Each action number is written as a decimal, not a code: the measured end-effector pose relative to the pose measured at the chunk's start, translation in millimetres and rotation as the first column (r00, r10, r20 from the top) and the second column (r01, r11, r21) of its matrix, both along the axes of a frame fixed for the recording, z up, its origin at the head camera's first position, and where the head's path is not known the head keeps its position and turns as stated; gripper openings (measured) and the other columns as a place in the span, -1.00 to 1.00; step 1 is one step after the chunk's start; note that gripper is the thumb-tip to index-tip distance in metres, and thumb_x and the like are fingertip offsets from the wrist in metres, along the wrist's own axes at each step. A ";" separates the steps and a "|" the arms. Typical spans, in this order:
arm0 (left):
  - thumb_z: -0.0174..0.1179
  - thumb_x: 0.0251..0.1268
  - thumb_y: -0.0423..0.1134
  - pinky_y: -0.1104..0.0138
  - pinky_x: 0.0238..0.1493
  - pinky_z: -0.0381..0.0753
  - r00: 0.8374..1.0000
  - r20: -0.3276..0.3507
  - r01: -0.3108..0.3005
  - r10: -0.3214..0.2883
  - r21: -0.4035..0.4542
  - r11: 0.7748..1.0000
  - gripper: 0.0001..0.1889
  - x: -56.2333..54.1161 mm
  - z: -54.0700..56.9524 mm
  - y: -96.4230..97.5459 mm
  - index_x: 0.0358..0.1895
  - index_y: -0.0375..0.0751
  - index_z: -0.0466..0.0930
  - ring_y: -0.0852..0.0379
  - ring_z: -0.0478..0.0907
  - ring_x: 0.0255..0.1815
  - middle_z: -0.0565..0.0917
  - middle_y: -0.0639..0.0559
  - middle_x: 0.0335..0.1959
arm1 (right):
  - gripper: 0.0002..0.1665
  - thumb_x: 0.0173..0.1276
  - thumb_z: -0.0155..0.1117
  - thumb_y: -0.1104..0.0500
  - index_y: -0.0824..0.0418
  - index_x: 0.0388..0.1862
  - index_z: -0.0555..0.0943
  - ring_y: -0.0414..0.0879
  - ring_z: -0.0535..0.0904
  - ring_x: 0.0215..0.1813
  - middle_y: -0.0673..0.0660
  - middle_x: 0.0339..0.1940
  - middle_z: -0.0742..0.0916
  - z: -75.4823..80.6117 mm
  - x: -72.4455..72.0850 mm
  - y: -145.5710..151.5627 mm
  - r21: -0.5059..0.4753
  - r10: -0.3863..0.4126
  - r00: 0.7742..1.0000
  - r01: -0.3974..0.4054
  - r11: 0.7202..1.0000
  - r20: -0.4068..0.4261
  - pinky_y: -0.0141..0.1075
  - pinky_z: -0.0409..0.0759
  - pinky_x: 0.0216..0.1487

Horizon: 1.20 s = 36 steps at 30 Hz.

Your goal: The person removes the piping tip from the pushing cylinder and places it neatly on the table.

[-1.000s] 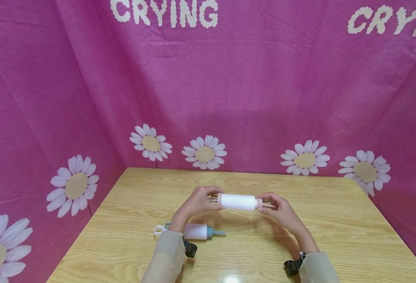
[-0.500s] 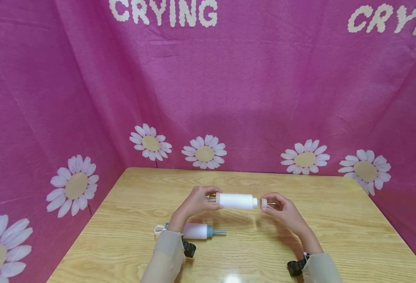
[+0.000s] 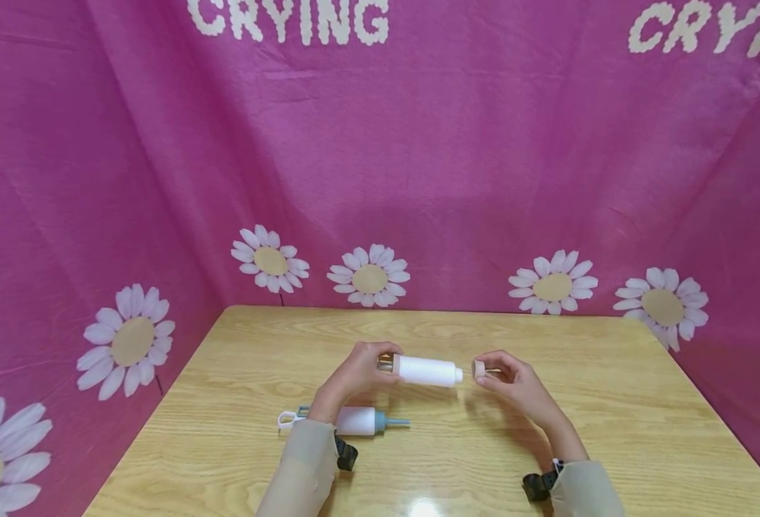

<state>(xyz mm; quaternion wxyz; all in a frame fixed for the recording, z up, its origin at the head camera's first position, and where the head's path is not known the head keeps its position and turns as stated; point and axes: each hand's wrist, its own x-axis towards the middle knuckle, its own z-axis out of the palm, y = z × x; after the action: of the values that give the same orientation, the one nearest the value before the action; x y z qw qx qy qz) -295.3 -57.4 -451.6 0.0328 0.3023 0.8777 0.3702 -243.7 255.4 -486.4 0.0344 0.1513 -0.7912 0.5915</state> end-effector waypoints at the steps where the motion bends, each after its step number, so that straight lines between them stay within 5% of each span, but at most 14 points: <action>1: 0.45 0.09 -0.20 0.36 -0.07 0.66 1.000 0.004 -0.001 0.001 -0.009 1.000 -0.58 -0.3 -0.6 0.4 0.05 -0.17 0.63 0.11 0.66 -0.08 0.74 -0.04 -0.08 | -0.54 0.32 0.36 0.18 0.36 0.13 0.52 -0.35 0.61 -0.06 -0.18 -0.13 0.67 0.3 0.1 -0.3 0.003 -0.002 1.000 0.002 1.000 0.001 -0.57 0.57 0.08; 11: 0.44 0.11 -0.21 0.38 -0.14 0.61 0.999 0.037 -0.010 0.014 -0.106 0.994 -0.55 0.1 -4.6 2.0 0.08 -0.23 0.62 0.18 0.56 -0.18 0.73 -0.06 -0.06 | -0.56 0.34 0.33 0.22 0.38 0.13 0.52 -0.36 0.59 -0.08 -0.08 -0.10 0.67 1.3 1.6 0.3 0.023 0.008 1.000 -0.008 1.000 -0.016 -0.57 0.58 0.03; 24: 0.45 0.09 -0.23 0.20 0.09 0.61 0.996 0.074 -0.045 0.057 -0.147 0.988 -0.50 -1.4 -10.1 1.2 0.12 -0.33 0.59 0.05 0.59 -0.01 0.70 -0.14 0.02 | -0.55 0.33 0.34 0.19 0.35 0.14 0.51 -0.36 0.60 -0.10 -0.14 -0.13 0.66 1.6 2.1 1.1 0.038 -0.006 1.000 0.006 0.999 0.008 -0.57 0.58 0.03; 36: 0.45 0.09 -0.27 0.21 0.08 0.63 0.993 0.101 -0.040 0.056 -0.147 0.988 -0.51 -3.2 -18.2 -0.1 0.11 -0.34 0.58 0.03 0.62 0.02 0.68 -0.17 0.05 | -0.57 0.33 0.34 0.19 0.35 0.12 0.53 -0.36 0.60 -0.06 0.00 -0.07 0.66 3.9 3.8 0.2 0.042 -0.004 1.000 0.004 0.999 0.007 -0.55 0.59 0.04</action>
<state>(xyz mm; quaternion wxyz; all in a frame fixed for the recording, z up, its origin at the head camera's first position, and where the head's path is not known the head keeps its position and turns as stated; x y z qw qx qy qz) -298.4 -57.4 -469.8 0.0915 0.2582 0.9064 0.3217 -239.9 255.6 -482.6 0.0296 0.1483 -0.8040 0.5751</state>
